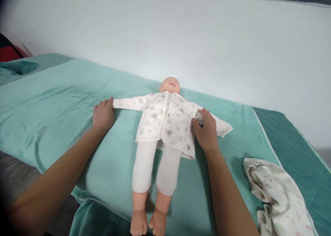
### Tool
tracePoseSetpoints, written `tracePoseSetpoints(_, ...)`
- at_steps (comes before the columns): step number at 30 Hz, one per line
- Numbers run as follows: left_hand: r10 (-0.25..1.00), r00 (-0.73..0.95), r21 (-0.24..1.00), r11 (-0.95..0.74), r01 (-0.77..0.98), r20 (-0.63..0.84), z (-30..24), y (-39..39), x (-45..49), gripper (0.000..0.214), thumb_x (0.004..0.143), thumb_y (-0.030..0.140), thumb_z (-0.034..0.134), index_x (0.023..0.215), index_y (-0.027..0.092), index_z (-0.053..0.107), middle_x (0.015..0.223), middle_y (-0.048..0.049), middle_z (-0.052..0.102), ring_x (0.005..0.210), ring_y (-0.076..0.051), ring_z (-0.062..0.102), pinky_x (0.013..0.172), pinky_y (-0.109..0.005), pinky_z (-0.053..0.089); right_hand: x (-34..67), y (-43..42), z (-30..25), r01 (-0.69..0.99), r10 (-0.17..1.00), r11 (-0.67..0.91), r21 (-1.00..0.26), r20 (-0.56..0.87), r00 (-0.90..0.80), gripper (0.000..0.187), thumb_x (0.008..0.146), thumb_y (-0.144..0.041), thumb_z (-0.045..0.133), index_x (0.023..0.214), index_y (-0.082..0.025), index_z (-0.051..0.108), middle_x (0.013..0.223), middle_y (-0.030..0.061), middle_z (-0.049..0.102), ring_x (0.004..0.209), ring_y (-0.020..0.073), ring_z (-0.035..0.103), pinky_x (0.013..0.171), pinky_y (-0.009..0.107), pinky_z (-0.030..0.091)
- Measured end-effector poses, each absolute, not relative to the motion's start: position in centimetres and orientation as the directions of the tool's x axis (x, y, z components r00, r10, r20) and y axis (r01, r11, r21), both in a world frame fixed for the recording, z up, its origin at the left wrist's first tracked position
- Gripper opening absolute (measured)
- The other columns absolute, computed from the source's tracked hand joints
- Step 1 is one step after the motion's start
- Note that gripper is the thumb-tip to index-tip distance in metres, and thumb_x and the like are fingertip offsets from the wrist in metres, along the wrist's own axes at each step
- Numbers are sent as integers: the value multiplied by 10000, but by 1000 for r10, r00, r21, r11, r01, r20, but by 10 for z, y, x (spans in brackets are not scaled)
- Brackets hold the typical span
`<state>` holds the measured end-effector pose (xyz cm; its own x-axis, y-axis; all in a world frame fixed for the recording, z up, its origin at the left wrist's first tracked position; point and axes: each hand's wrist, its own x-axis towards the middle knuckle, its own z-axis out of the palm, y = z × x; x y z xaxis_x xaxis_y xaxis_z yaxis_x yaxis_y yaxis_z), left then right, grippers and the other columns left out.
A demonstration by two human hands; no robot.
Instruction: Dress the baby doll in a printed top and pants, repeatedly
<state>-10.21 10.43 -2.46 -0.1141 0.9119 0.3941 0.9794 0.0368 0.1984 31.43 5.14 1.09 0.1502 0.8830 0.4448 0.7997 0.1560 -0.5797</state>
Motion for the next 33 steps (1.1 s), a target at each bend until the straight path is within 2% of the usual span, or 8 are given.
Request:
tracePoseSetpoints(4,883,-166,332,12,943,438,-29,109,-109,414,991,320,327,1204,202,662,1085,-185,714,1100,-379,605,967,-508,398,332,48,17,713,833,-18,-701,383,398,443,869,-432,586,1251,-214,633,1376,135,621,1285,288,557,1129,520,381)
tracePoseSetpoints(9,896,-174,495,-58,867,409,-23,104,-106,413,1005,423,359,1158,227,689,972,-132,739,1010,-335,646,947,-448,403,378,45,19,643,659,-323,-695,323,680,417,791,-389,666,1127,-150,607,1185,189,606,1071,293,577,989,461,439)
tracePoseSetpoints(14,928,-181,652,-83,754,327,-18,99,-106,400,911,529,548,1177,275,705,880,-44,723,877,-261,663,819,-345,449,396,41,23,642,689,-453,-619,215,693,283,774,-420,702,903,-243,524,822,38,524,788,244,507,813,441,421)
tracePoseSetpoints(17,927,-213,738,-92,669,309,-20,101,-108,357,878,460,586,1154,276,719,926,-32,722,906,-240,647,829,-337,459,392,39,23,634,691,-412,-654,230,686,241,761,-405,707,840,-259,532,724,-7,495,694,216,475,749,427,400)
tracePoseSetpoints(20,920,-249,833,-127,539,302,-22,103,-109,291,837,348,614,1083,261,743,934,-24,717,848,-201,624,827,-323,473,385,41,21,563,708,-241,-791,253,659,220,717,-353,716,880,-247,615,681,-25,501,625,189,459,691,401,414)
tracePoseSetpoints(24,876,-386,950,-218,223,291,-21,105,-107,179,780,260,673,946,221,726,804,-9,652,720,-145,572,699,-276,467,381,46,15,371,689,-36,-928,246,682,291,654,-274,703,934,-244,629,771,19,607,661,186,540,705,380,466)
tracePoseSetpoints(29,872,-453,957,-264,-117,185,-16,107,-105,127,735,207,719,819,209,624,741,9,581,635,-108,526,582,-240,438,389,51,4,440,713,16,-898,319,624,358,714,-284,610,1068,-239,596,1049,110,682,753,196,587,732,376,476)
tracePoseSetpoints(33,876,-464,953,-239,-186,130,-13,107,-105,180,708,195,728,817,217,586,694,36,505,595,-92,477,541,-215,407,395,51,1,540,717,-61,-839,340,608,438,714,-270,600,1148,-225,633,976,57,634,658,154,449,680,359,427)
